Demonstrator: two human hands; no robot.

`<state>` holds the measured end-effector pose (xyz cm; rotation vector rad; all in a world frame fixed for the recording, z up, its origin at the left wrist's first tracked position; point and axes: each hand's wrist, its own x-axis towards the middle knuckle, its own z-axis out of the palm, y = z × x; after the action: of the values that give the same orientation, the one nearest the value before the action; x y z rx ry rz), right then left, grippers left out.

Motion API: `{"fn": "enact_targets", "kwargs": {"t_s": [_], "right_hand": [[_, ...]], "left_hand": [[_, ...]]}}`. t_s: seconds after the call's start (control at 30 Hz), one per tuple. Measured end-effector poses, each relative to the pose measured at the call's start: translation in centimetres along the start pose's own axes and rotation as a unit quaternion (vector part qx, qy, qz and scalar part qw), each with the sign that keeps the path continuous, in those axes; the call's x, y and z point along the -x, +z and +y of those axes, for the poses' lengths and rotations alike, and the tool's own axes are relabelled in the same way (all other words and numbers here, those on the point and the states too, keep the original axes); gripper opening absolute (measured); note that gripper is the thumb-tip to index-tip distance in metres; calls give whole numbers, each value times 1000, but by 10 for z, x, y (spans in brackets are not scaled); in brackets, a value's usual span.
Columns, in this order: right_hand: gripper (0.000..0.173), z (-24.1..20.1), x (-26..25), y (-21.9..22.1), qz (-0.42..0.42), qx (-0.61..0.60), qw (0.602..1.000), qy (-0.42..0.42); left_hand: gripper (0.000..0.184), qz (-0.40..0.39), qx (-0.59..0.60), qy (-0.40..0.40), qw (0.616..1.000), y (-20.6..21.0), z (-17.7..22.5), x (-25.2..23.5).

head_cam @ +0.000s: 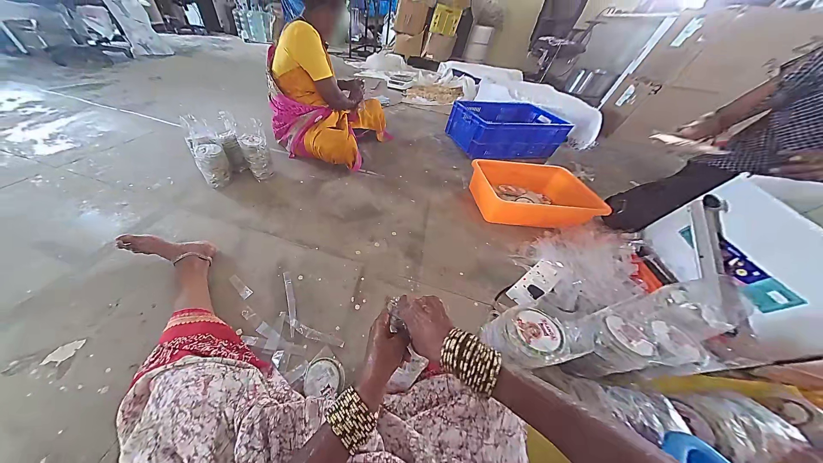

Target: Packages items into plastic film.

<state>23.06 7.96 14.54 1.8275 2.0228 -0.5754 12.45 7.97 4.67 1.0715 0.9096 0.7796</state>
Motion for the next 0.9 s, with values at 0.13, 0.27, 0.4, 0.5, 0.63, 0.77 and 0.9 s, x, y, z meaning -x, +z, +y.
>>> {"fn": "enact_targets", "kwargs": {"t_s": [0.13,0.27,0.4,0.5,0.63,0.77,0.9], "right_hand": [[69,35,-4,10,51,-80,990,-100],[61,26,7,28,112,-106,975,-161],[45,-9,10,23,45,3,992,-122],[39,-30,8,17,-9,53,993,-104],[43,-42,6,19,-21,44,996,-73],[63,-12,5,23,0,-124,987,-104],[71,19,18,35,20,-239,953,-186]], "left_hand": [[53,9,1,-4,1000,-15,6,6],[56,4,-22,-19,1000,-25,7,18],[73,0,-56,6,998,-28,5,32],[71,-6,-119,29,992,-32,7,37],[72,-26,-144,26,989,-42,10,41],[77,-43,-130,25,990,-52,6,43],[78,-51,-108,18,993,-59,3,44]]}}
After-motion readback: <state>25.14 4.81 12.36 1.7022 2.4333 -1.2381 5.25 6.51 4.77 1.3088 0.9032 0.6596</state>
